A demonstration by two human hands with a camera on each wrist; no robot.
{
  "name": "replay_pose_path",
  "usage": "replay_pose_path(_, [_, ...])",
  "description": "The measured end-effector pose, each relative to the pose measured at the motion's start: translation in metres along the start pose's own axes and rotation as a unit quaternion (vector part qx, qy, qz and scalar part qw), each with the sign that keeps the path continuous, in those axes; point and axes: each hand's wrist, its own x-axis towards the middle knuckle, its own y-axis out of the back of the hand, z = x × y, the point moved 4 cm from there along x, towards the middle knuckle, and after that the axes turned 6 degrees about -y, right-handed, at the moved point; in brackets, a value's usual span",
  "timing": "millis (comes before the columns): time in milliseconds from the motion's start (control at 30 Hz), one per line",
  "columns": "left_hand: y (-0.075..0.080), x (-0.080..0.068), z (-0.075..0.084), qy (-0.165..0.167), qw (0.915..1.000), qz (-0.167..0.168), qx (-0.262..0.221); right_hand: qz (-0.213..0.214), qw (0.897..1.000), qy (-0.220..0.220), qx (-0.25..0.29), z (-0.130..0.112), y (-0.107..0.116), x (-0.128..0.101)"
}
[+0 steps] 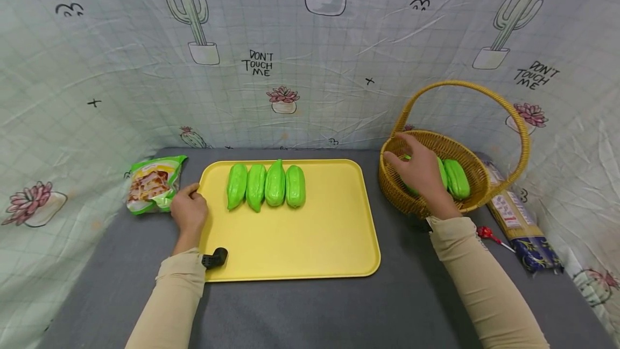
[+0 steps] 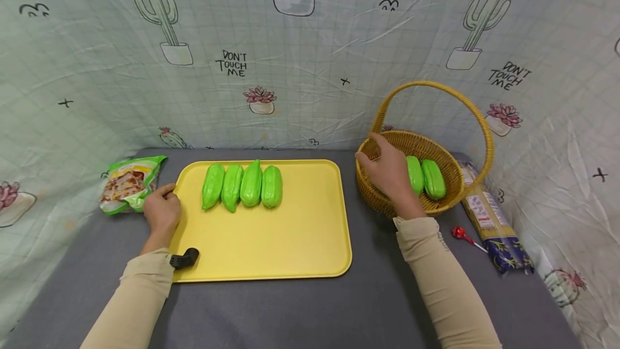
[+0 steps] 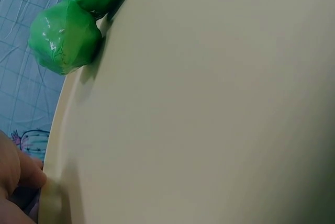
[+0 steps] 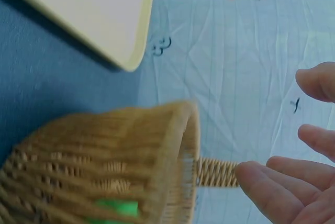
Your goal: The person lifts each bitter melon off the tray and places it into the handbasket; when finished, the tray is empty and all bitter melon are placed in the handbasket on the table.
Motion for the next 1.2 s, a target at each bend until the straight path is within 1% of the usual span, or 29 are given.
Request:
replay_pose_path(133, [-0.001,0.000,0.000,-0.001,1.0000,0.002,0.002,-0.003,1.000,0.010,0.007,-0.008,-0.005,-0.001])
replay_pose_path(300, [-0.001,0.001,0.001,-0.003,1.0000,0.004,0.002,-0.019,1.000,0.007,0.015,-0.016,-0.010,-0.003])
replay_pose_path(567, [-0.002,0.001,0.001,-0.002,1.0000,0.004,0.007,-0.021,0.999,0.029,0.017,-0.026,-0.030,-0.002])
replay_pose_path(833, [0.001,-0.002,-0.002,-0.001,1.0000,0.005,0.005,-0.055,0.998,0.023,0.028,-0.040,-0.047,-0.001])
replay_pose_path(1000, [0.000,-0.001,-0.002,-0.004,1.0000,0.003,0.002,-0.067,0.996,0.019,0.049,-0.045,-0.055,-0.001])
replay_pose_path(1200, [-0.001,0.000,-0.001,0.002,1.0000,0.000,0.000,-0.086,0.994,0.009,0.069,-0.051,-0.066,0.001])
